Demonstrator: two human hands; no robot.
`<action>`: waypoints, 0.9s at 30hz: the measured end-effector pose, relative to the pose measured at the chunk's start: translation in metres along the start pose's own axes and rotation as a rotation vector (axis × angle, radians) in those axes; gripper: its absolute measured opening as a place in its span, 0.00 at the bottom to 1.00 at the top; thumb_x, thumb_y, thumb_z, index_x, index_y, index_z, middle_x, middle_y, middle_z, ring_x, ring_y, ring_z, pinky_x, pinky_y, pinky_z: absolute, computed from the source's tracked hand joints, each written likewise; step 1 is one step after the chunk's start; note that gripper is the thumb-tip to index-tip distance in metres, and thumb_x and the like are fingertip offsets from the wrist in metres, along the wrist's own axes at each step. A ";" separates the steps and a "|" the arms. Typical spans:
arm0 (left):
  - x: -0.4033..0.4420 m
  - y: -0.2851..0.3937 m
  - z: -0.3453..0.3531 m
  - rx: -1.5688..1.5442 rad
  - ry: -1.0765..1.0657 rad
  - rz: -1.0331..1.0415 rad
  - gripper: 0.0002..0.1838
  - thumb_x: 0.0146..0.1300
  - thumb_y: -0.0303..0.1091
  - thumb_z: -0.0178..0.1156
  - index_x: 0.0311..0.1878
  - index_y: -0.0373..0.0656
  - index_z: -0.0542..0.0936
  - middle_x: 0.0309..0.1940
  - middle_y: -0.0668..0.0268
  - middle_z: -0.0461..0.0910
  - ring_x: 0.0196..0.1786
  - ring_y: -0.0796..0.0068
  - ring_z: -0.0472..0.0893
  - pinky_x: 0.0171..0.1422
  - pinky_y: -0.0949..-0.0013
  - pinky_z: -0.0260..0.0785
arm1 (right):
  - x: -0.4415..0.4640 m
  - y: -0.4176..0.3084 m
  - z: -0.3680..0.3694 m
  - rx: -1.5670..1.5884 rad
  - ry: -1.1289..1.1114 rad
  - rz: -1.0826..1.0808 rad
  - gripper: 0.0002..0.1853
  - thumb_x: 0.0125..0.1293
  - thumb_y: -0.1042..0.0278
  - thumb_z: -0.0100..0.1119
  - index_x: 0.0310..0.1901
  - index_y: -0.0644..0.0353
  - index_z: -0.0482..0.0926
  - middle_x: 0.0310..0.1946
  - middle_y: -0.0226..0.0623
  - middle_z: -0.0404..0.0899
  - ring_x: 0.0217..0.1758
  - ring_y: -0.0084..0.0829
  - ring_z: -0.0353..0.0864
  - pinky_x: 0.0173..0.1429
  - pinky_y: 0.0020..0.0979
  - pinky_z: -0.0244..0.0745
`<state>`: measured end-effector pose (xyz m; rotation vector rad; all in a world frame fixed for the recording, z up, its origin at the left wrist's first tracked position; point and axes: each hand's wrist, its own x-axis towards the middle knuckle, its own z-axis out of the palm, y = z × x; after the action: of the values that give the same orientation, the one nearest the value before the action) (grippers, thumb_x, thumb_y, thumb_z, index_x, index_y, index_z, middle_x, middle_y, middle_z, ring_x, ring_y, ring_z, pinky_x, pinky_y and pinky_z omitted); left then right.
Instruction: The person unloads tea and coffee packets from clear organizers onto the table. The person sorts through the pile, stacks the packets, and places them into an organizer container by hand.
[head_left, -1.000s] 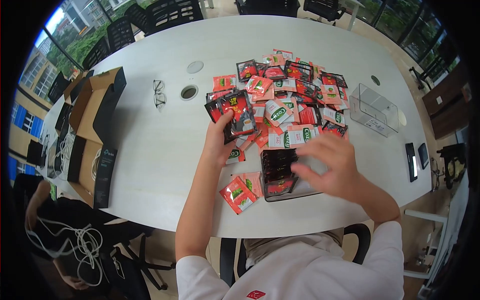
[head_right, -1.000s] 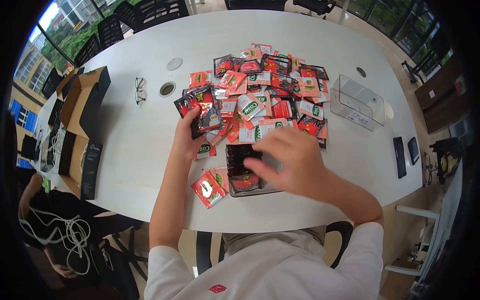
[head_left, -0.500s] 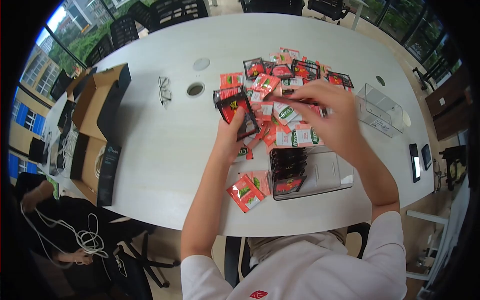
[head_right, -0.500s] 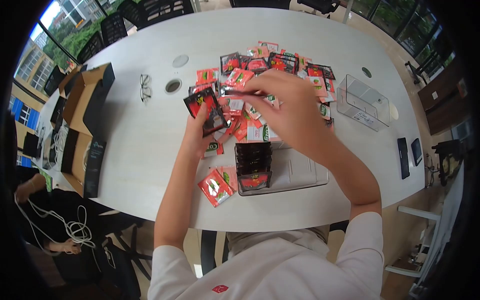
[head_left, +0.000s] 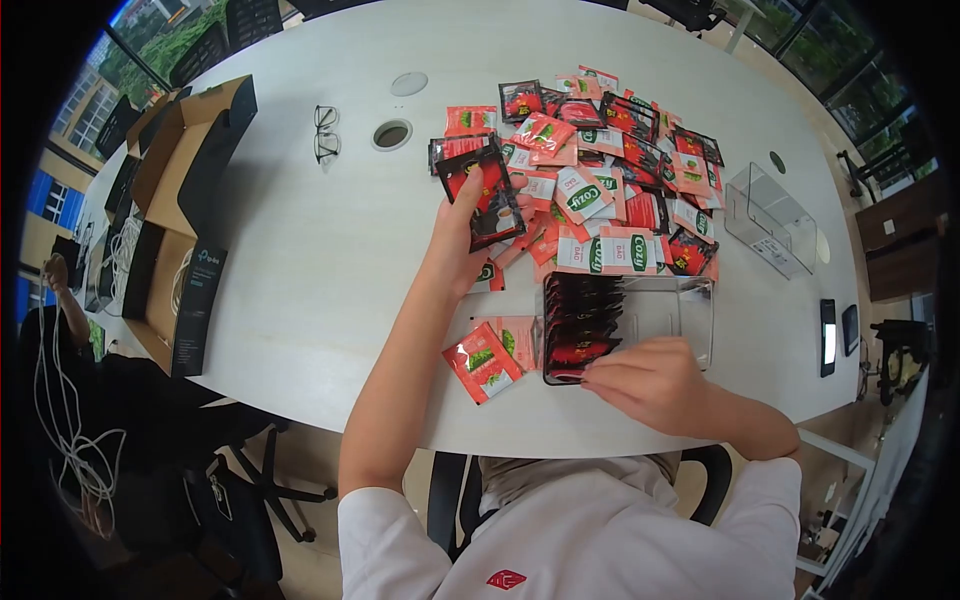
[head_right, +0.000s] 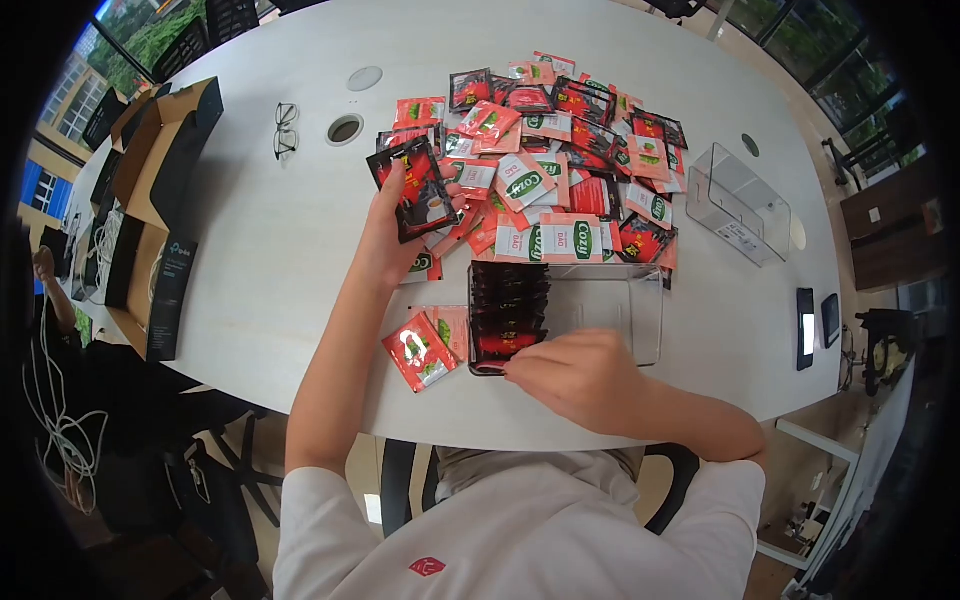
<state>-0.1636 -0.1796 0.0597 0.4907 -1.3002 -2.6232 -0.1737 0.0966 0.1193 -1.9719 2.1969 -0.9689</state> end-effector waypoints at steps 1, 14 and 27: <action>0.002 -0.002 -0.003 0.005 -0.009 0.009 0.31 0.78 0.59 0.47 0.60 0.39 0.78 0.47 0.59 0.86 0.49 0.67 0.86 0.58 0.60 0.79 | -0.003 0.000 0.004 0.010 -0.009 0.000 0.07 0.57 0.72 0.73 0.37 0.57 0.85 0.35 0.32 0.88 0.31 0.32 0.87 0.34 0.31 0.80; 0.003 -0.007 -0.003 -0.028 0.020 0.004 0.30 0.75 0.58 0.52 0.62 0.39 0.76 0.49 0.59 0.86 0.48 0.68 0.87 0.49 0.60 0.82 | -0.011 -0.007 0.000 -0.025 -0.007 0.063 0.12 0.55 0.69 0.75 0.41 0.59 0.84 0.38 0.32 0.85 0.37 0.32 0.86 0.37 0.32 0.81; 0.000 -0.005 0.001 -0.005 -0.010 -0.032 0.29 0.77 0.58 0.48 0.62 0.41 0.77 0.50 0.60 0.86 0.50 0.68 0.86 0.57 0.59 0.79 | 0.005 0.015 -0.007 -0.052 -0.049 0.255 0.53 0.53 0.49 0.79 0.76 0.60 0.59 0.77 0.57 0.51 0.80 0.59 0.52 0.78 0.55 0.54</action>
<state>-0.1640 -0.1760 0.0557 0.5018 -1.2988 -2.6575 -0.1907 0.0950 0.1197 -1.6586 2.3918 -0.8281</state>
